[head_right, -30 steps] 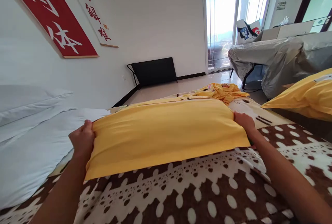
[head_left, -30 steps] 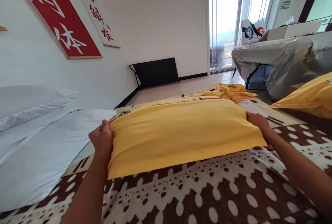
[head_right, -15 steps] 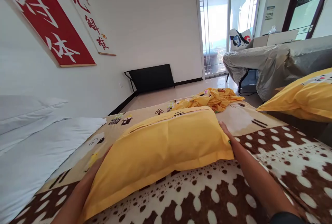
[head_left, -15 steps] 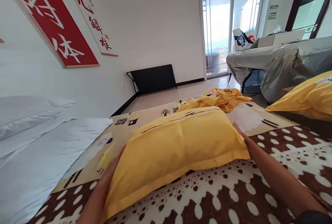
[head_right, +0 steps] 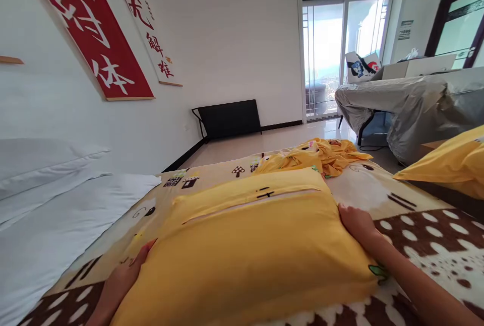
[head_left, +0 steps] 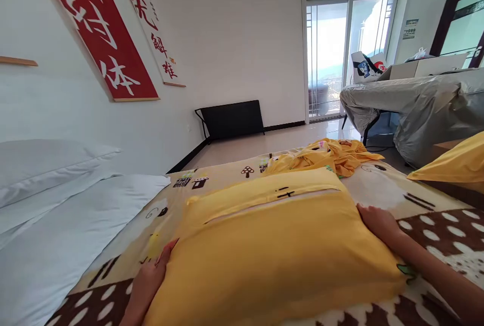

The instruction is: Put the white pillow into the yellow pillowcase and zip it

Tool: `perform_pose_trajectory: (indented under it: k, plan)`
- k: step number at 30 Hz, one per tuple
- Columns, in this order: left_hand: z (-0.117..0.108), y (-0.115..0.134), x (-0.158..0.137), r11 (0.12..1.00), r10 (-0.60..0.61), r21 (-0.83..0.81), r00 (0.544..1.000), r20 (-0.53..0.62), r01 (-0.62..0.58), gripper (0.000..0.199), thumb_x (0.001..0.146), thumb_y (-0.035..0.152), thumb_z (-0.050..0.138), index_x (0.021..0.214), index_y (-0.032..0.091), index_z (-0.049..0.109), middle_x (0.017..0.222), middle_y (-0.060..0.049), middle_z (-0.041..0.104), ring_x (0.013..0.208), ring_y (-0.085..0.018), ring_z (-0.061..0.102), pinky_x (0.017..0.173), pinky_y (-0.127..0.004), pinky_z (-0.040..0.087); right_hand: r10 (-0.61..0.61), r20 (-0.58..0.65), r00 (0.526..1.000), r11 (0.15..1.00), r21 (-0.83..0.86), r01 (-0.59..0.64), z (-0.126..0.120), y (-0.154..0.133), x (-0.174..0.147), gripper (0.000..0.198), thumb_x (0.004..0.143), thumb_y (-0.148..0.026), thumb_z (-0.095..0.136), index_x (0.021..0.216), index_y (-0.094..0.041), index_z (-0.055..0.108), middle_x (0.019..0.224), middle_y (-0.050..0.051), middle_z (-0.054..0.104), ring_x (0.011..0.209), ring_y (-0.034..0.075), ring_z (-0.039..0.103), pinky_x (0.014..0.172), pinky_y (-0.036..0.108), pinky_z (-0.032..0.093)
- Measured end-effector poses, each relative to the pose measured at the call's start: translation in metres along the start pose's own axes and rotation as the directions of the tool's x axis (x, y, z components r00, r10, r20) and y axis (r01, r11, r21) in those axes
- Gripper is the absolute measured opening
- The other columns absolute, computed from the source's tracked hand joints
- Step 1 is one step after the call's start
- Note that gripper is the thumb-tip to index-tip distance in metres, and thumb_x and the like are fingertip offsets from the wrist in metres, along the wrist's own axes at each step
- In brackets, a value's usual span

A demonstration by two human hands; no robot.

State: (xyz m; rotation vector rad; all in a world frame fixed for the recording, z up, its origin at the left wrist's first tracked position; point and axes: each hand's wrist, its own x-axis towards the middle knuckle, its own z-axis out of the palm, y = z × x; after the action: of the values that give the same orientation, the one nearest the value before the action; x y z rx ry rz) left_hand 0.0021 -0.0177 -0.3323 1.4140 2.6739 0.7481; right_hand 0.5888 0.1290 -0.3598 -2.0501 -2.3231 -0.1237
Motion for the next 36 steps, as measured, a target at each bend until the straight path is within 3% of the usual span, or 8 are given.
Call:
perform_pose_trajectory:
  k: [3, 5, 9, 12, 17, 24, 30, 36]
  plan:
    - [-0.003, 0.013, -0.002, 0.998, -0.027, 0.057, 0.993, 0.113, 0.020, 0.063, 0.085, 0.060, 0.021, 0.103, 0.022, 0.067, 0.081, -0.009, 0.070, 0.081, -0.031, 0.065, 0.066, -0.038, 0.048, -0.031, -0.203, 0.979, 0.997, -0.078, 0.016, -0.004, 0.012, 0.012, 0.026, 0.091, -0.022, 0.038, 0.088, -0.016, 0.063, 0.078, 0.012, 0.067, 0.073, 0.027, 0.065, 0.058, 0.032, 0.040]
    - [-0.011, 0.032, -0.004, 0.986, 0.080, 0.151, 0.996, -0.032, -0.074, 0.055, 0.086, 0.056, 0.025, 0.098, 0.020, 0.065, 0.094, -0.012, 0.068, 0.090, -0.033, 0.062, 0.073, -0.041, 0.047, -0.133, -0.440, 0.888, 0.989, -0.119, 0.089, -0.022, 0.019, 0.019, 0.026, 0.090, -0.026, 0.042, 0.091, -0.017, 0.066, 0.091, 0.014, 0.067, 0.084, 0.027, 0.063, 0.068, 0.037, 0.044]
    - [-0.004, 0.097, -0.008, 0.860, 0.509, 0.073, 0.845, -0.163, -0.504, 0.042, 0.088, 0.046, 0.033, 0.109, 0.019, 0.057, 0.117, -0.010, 0.061, 0.111, -0.025, 0.053, 0.096, -0.037, 0.038, -0.368, -0.559, 0.743, 0.891, 0.017, 0.454, -0.047, -0.014, 0.032, 0.033, 0.093, -0.040, 0.040, 0.113, -0.025, 0.062, 0.115, 0.007, 0.063, 0.107, 0.024, 0.055, 0.090, 0.038, 0.040]
    - [0.025, 0.145, -0.001, 0.733, 0.672, -0.117, 0.740, -0.029, -0.671, 0.036, 0.091, 0.043, 0.032, 0.109, 0.023, 0.056, 0.114, -0.005, 0.061, 0.110, -0.021, 0.051, 0.096, -0.036, 0.036, -0.443, -0.439, 0.782, 0.800, 0.199, 0.565, -0.039, -0.064, 0.044, 0.040, 0.096, -0.040, 0.029, 0.118, -0.024, 0.059, 0.117, 0.007, 0.063, 0.110, 0.020, 0.054, 0.094, 0.037, 0.037]
    - [0.051, 0.162, 0.011, 0.767, 0.615, -0.189, 0.786, -0.059, -0.614, 0.030, 0.085, 0.041, 0.039, 0.078, 0.018, 0.057, 0.088, -0.008, 0.061, 0.091, -0.024, 0.050, 0.083, -0.038, 0.036, -0.427, -0.225, 0.876, 0.833, 0.278, 0.478, -0.025, -0.071, 0.061, 0.044, 0.095, -0.045, 0.028, 0.109, -0.020, 0.063, 0.113, 0.009, 0.064, 0.106, 0.022, 0.056, 0.092, 0.039, 0.034]
    - [-0.028, 0.154, -0.002, 0.754, 0.552, -0.359, 0.827, -0.107, -0.550, 0.041, 0.084, 0.049, 0.038, 0.055, 0.020, 0.036, 0.051, 0.003, 0.037, 0.053, -0.012, 0.035, 0.053, -0.026, 0.029, -0.223, -0.321, 0.921, 0.897, 0.302, 0.322, -0.072, -0.072, 0.051, 0.040, 0.090, -0.041, 0.031, 0.071, -0.018, 0.057, 0.072, 0.006, 0.064, 0.069, 0.019, 0.056, 0.063, 0.028, 0.035]
    - [-0.125, 0.163, -0.005, 0.738, 0.394, -0.475, 0.878, -0.273, -0.479, 0.045, 0.085, 0.056, 0.036, 0.057, 0.021, 0.028, 0.053, 0.005, 0.023, 0.047, -0.009, 0.025, 0.046, -0.025, 0.023, -0.136, -0.811, 0.569, 0.848, 0.201, 0.490, -0.166, -0.082, 0.026, 0.048, 0.092, -0.047, 0.026, 0.053, -0.021, 0.038, 0.050, 0.002, 0.049, 0.052, 0.014, 0.044, 0.058, 0.027, 0.030]
    - [-0.077, 0.114, 0.033, 0.852, 0.506, 0.008, 0.818, -0.273, -0.524, 0.045, 0.086, 0.049, 0.029, 0.051, 0.021, 0.026, 0.047, 0.002, 0.034, 0.049, -0.013, 0.033, 0.053, -0.028, 0.025, -0.313, -0.572, 0.758, 0.897, 0.084, 0.433, -0.127, -0.111, 0.057, 0.044, 0.094, -0.044, 0.024, 0.077, -0.020, 0.057, 0.062, 0.005, 0.064, 0.061, 0.020, 0.060, 0.058, 0.030, 0.030]
